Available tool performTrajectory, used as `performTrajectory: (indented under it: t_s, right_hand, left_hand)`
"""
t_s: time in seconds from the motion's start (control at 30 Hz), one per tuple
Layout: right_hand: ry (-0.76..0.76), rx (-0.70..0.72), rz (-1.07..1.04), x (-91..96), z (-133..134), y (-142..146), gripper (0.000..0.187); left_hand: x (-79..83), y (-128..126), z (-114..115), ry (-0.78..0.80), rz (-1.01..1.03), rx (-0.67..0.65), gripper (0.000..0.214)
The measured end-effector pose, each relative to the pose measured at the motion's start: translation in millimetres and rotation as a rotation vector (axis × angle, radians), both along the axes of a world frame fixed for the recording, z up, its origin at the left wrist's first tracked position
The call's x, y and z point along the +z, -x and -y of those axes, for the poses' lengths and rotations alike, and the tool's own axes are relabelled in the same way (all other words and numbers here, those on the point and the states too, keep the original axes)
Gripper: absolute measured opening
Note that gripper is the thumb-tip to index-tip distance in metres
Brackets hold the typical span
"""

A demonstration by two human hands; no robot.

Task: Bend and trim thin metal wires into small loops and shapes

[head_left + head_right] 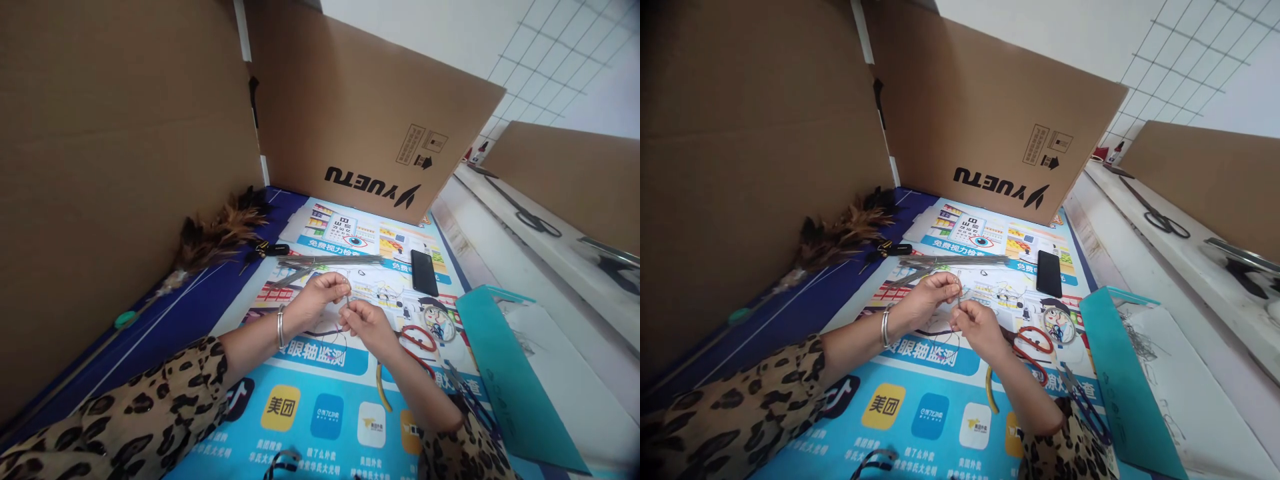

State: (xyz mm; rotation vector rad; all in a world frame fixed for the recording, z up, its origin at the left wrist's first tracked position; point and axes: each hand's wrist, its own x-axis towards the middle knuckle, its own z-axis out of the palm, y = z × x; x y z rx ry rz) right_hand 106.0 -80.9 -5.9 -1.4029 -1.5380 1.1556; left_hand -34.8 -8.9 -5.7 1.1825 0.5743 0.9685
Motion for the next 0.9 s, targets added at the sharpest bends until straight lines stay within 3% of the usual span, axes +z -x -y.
performTrajectory:
  t_s: [0.13, 0.27, 0.4, 0.5, 0.67, 0.9]
  right_hand:
    - [-0.226, -0.040, 0.325, 5.3, 4, 4, 0.020]
    - [-0.328, -0.043, 0.446, 10.7, 7, 6, 0.020]
    - [-0.318, -0.069, 0.427, 7.5, 7, 4, 0.020]
    - [-0.289, -0.091, 0.406, 2.9, 5, -1, 0.022]
    - [-0.288, -0.105, 0.412, -0.3, 2, -5, 0.023]
    - [-0.347, -0.094, 0.464, 1.2, 4, -1, 0.023]
  left_hand:
    - [-0.7, -1, 2, 0.004, -0.004, 0.040, 0.015]
    - [-1.1, -1, 4, 0.085, 0.094, 0.052, 0.015]
    - [-1.2, -2, 4, 0.165, 0.171, -0.048, 0.014]
    - [-1.8, -3, 3, 0.108, 0.082, -0.096, 0.015]
    - [-3.4, -3, 4, -0.030, -0.040, -0.045, 0.016]
    - [-7.1, -6, 9, 0.012, 0.011, 0.013, 0.013]
